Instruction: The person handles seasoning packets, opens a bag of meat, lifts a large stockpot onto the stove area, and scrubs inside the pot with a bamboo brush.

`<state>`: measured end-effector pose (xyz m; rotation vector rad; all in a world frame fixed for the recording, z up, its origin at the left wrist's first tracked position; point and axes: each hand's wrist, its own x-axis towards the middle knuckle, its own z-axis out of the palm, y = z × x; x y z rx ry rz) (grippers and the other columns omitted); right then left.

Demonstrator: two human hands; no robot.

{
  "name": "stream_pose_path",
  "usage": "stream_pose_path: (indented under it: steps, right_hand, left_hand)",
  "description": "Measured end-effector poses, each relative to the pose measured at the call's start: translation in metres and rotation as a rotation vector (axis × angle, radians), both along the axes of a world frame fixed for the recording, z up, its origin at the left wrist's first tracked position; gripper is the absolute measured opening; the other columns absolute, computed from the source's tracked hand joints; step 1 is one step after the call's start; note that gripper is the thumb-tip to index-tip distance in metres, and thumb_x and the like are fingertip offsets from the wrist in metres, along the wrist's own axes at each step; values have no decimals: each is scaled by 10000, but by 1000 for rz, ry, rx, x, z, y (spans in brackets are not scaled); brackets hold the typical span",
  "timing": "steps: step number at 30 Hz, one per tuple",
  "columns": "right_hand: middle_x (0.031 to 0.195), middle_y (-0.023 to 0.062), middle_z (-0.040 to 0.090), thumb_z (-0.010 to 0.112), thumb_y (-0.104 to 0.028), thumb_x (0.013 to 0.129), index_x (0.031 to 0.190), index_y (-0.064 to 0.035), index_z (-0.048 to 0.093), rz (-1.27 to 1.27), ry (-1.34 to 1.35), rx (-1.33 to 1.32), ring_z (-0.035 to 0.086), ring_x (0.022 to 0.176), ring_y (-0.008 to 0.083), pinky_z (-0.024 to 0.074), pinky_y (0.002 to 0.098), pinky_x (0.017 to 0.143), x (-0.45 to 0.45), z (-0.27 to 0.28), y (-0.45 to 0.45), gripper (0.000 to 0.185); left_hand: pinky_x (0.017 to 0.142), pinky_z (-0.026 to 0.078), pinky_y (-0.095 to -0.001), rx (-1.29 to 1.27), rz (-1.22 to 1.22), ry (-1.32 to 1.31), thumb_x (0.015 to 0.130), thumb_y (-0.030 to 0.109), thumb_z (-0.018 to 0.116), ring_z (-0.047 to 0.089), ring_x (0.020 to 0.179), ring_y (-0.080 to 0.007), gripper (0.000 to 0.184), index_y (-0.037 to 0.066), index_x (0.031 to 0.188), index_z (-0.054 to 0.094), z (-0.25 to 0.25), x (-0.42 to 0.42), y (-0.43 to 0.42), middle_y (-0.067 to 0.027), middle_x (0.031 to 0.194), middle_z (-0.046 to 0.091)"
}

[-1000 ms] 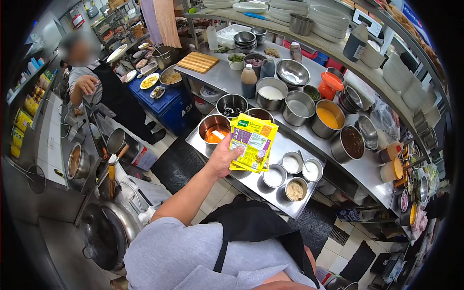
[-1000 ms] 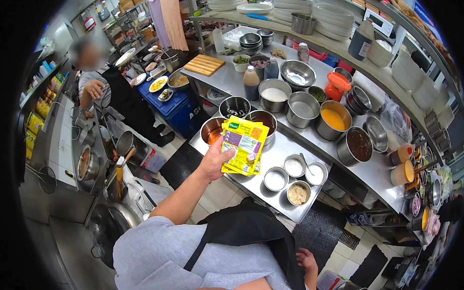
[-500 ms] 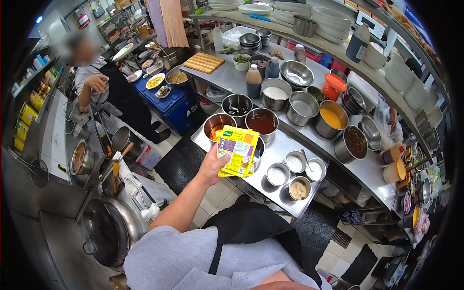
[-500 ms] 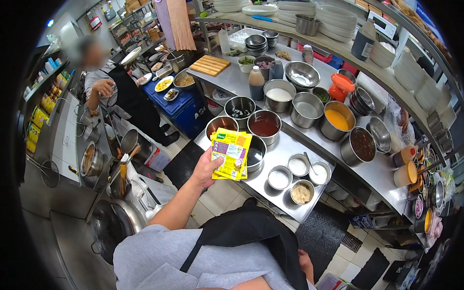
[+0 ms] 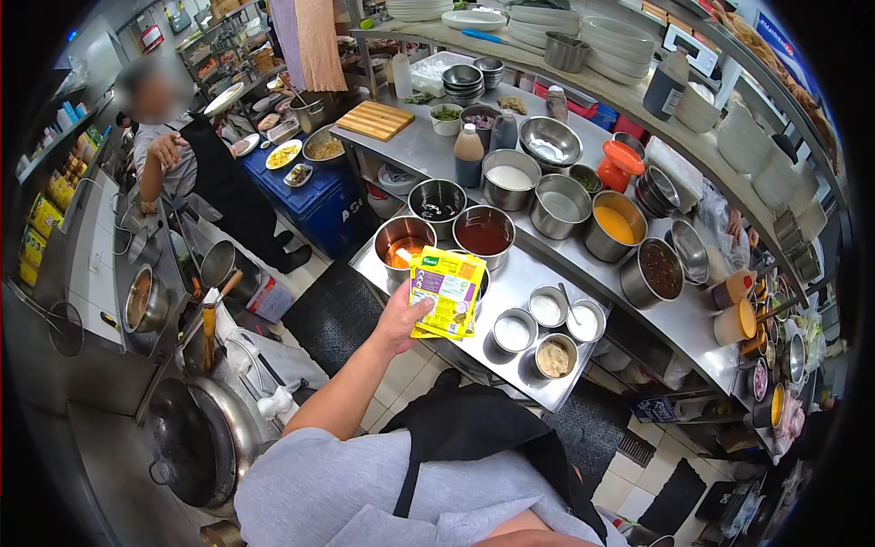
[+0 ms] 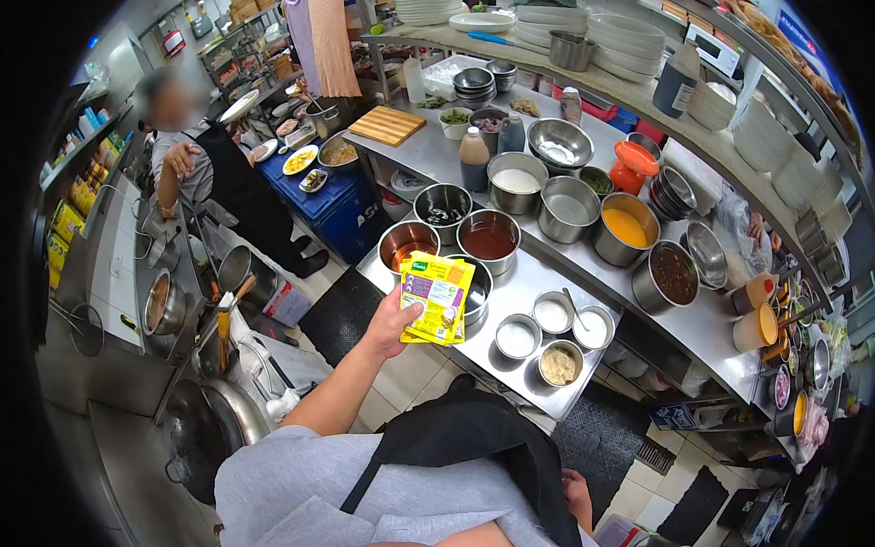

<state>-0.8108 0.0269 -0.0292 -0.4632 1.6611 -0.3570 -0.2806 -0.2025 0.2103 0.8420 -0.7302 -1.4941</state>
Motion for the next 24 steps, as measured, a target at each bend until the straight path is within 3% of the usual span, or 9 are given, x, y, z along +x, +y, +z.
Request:
stream_pose_path:
  steps: [2,4,7,11,24]
  right_hand:
    - [836,78,646,533,-5,855,1235,-46,570,-23,-38,-39,595,643,169,476,336,542,-1,-12,2,384]
    - [938,121,672,518,5,864,1232,-13,568,-71,-120,-57,651,767,211,530,349,681,-1,-18,3,371]
    - [981,128,673,512,8,870,1201,8,580,52,-1,-89,659,835,220,531,342,727,-9,-39,9,338]
    - [1008,123,670,515,0,877,1180,9,593,-21,-85,-81,651,854,219,524,332,754,-23,-69,19,312]
    - [985,111,669,521,-14,882,1168,3,599,-12,-41,-39,648,839,209,524,328,738,-4,-48,-5,297]
  left_hand:
    - [963,505,-403,10,-1,-4,882,101,662,627,1111,-246,492,45,1315,436,-1,0,-2,-117,1230,609]
    - [963,506,-402,11,2,-17,882,98,659,630,1105,-246,494,45,1317,430,2,-1,-3,-120,1225,610]
    - [962,506,-401,-1,-4,-10,883,95,655,631,1103,-245,492,46,1317,429,6,-1,-4,-124,1222,610]
    - [966,505,-402,-12,1,4,886,89,648,627,1110,-245,487,47,1318,428,7,0,-6,-124,1221,608]
    - [976,502,-408,-34,-33,12,887,102,659,618,1127,-256,519,44,1335,406,7,5,-15,-134,1251,592]
